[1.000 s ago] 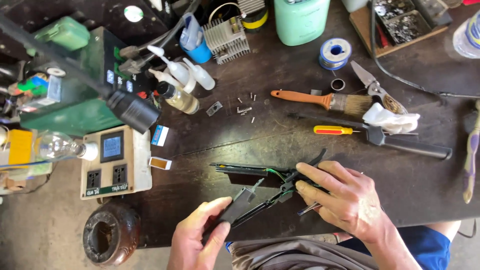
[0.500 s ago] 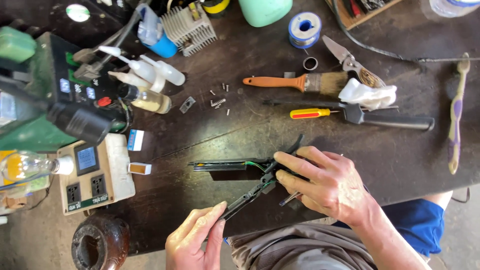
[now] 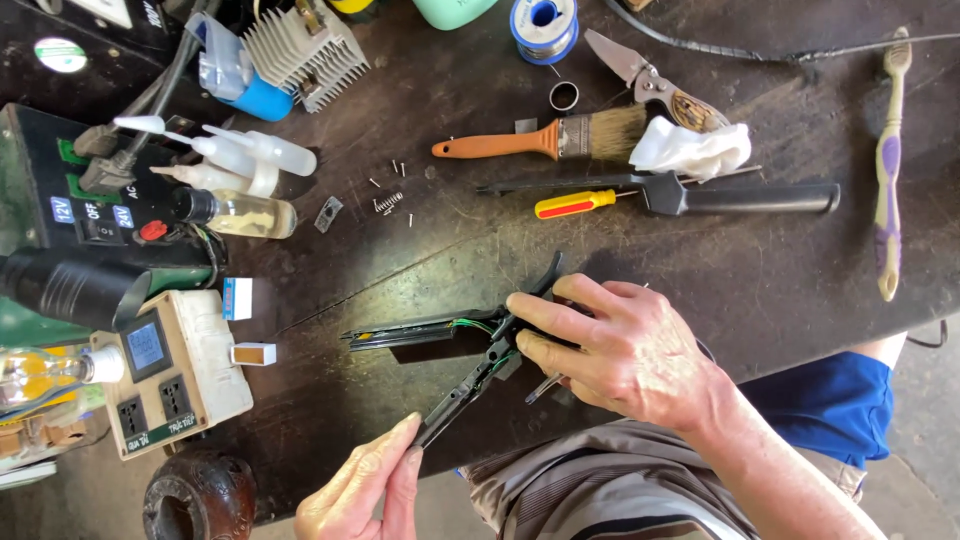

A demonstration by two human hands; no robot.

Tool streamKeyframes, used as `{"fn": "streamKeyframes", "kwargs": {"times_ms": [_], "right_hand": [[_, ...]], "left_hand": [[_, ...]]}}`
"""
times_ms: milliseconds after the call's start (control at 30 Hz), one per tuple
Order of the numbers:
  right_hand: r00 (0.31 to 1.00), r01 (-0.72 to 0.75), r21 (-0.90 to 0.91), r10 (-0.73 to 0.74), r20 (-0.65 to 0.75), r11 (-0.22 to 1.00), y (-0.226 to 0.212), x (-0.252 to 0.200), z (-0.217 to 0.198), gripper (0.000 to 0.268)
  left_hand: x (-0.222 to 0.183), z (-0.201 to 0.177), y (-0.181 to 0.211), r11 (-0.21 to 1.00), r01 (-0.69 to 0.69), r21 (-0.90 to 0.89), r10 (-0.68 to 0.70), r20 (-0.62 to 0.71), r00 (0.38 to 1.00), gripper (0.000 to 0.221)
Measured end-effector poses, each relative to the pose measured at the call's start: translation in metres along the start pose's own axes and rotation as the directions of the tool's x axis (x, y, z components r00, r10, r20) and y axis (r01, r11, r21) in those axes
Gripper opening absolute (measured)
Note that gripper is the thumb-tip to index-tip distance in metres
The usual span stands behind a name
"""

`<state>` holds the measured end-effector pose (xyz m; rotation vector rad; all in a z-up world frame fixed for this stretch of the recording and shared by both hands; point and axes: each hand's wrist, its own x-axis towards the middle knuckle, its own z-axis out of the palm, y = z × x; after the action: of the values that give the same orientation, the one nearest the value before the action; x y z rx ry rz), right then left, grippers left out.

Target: Disassembling and inspecting the internal components and wiring of an electronic device on a repair bench.

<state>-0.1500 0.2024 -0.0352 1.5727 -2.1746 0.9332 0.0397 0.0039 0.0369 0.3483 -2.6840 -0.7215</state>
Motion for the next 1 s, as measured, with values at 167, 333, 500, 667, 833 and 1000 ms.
{"fn": "streamKeyframes", "kwargs": {"times_ms": [167,333,500,667,833,1000], "right_hand": [[1.0,0.006,-0.01,-0.006,-0.003,1.0,0.0,-0.001,0.0,0.012],[1.0,0.004,0.007,-0.004,0.016,1.0,0.001,-0.004,0.002,0.011],[1.0,0.003,0.01,-0.003,0.023,1.0,0.002,-0.002,0.001,0.011],[1.0,-0.009,0.024,0.009,0.002,1.0,0.001,-0.001,0.0,0.011],[1.0,-0.022,0.025,0.022,-0.004,0.999,0.0,0.0,0.0,0.012],[1.0,-0.021,0.038,0.02,0.007,0.999,0.001,-0.002,0.001,0.01]], "left_hand": [[0.001,-0.005,0.001,0.999,0.033,0.038,-0.034,0.039,0.999,0.02],[-0.002,0.0,0.002,0.996,0.03,0.078,-0.031,0.008,0.999,0.019],[-0.002,0.0,0.004,0.99,0.006,0.138,-0.007,0.009,1.0,0.019],[0.001,0.001,0.004,0.998,0.06,-0.009,-0.06,-0.004,0.998,0.019],[0.006,0.002,0.009,0.997,0.08,0.019,-0.081,0.018,0.997,0.016],[0.006,0.0,0.006,0.996,0.075,0.04,-0.076,0.042,0.996,0.016]]}}
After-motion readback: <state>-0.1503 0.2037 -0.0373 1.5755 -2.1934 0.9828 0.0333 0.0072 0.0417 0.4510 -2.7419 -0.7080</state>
